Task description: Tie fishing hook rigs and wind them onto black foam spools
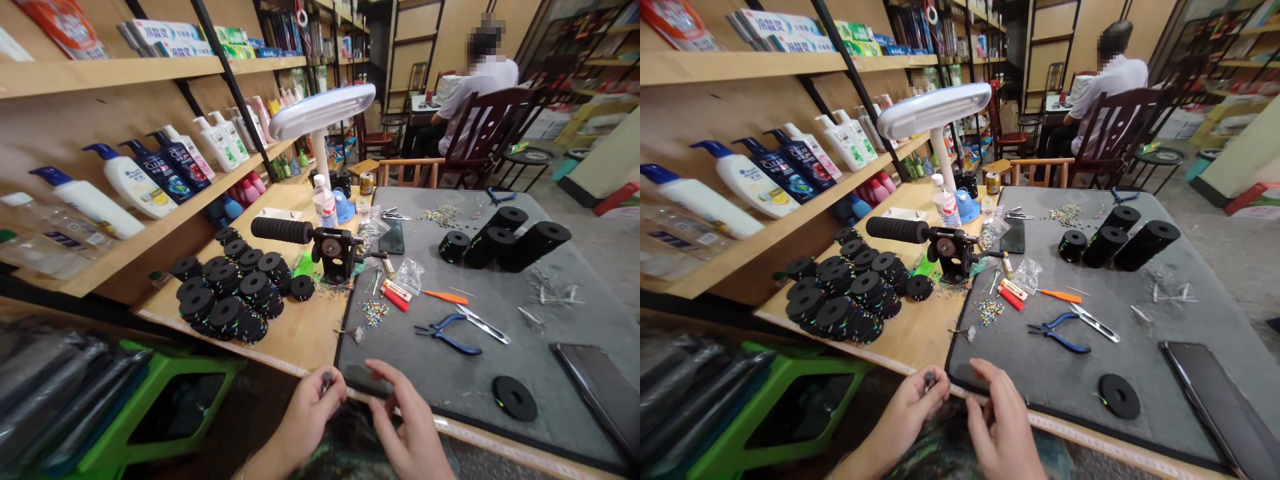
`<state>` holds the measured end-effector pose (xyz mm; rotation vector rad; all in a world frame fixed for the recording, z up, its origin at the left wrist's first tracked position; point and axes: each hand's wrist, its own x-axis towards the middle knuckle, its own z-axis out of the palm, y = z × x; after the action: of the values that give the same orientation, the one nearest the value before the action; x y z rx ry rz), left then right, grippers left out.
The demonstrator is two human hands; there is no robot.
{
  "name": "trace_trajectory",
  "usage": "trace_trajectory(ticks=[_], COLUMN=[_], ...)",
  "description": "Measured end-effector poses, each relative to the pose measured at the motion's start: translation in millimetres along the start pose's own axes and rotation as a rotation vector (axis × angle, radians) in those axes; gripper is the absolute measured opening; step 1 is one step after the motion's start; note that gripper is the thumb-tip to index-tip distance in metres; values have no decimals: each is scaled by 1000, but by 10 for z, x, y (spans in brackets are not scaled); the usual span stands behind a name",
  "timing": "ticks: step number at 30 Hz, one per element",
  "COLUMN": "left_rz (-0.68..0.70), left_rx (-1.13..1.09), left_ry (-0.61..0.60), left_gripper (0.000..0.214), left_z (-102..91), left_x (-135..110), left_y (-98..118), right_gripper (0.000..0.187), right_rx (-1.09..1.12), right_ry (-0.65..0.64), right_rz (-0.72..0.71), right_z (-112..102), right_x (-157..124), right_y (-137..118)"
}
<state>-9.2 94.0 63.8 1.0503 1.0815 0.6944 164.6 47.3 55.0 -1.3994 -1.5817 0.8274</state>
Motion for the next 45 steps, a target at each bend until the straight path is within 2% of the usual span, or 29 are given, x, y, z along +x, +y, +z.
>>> trace_trajectory(ticks=[4, 6, 8, 12, 16, 20, 24, 27, 31, 34, 40, 43, 45], left_rz=[30, 59, 75, 72, 15, -137, -245, -263, -251, -233, -171, -113, -145], left_rx=[16, 34, 59, 119, 61, -107, -293, -270, -226, -241, -181, -119, -159], left_ry=[4, 22, 46, 90, 46, -13, 8, 50, 62, 48, 50, 56, 53], left_gripper=[33, 32, 30, 29, 30, 27, 26, 27, 24, 18, 19, 23, 23], left_z=[-39, -66, -87, -90, -61, -32, 23, 70, 85, 69, 89, 116, 130], left_x=[-46, -57, -55, -22, 14, 12, -28, -62, -91, -98, -82, -83, -88], left_y=[90, 97, 83, 39, -21, -125, -233, -284, -341, -388, -402, -379, -371], right_gripper=[55, 50, 36, 14, 28, 42, 52, 55, 52, 43, 26, 23, 22], right_rx=[141, 209, 238, 217, 273, 510, 666, 665, 591, 443, 18, -70, -86], right_ry=[-209, -279, -306, -284, -269, -188, -154, -162, -155, -112, 6, 9, 9], right_rz=[28, 46, 66, 151, 251, 462, 608, 623, 573, 484, 28, -106, -151], right_z=[135, 210, 268, 347, 398, 462, 538, 570, 578, 547, 430, 401, 393], right_x=[113, 161, 188, 163, 86, -2, -82, -113, -156, -200, -225, -210, -198], right_y=[-176, -217, -211, -104, 14, 137, 227, 248, 286, 329, 318, 273, 242])
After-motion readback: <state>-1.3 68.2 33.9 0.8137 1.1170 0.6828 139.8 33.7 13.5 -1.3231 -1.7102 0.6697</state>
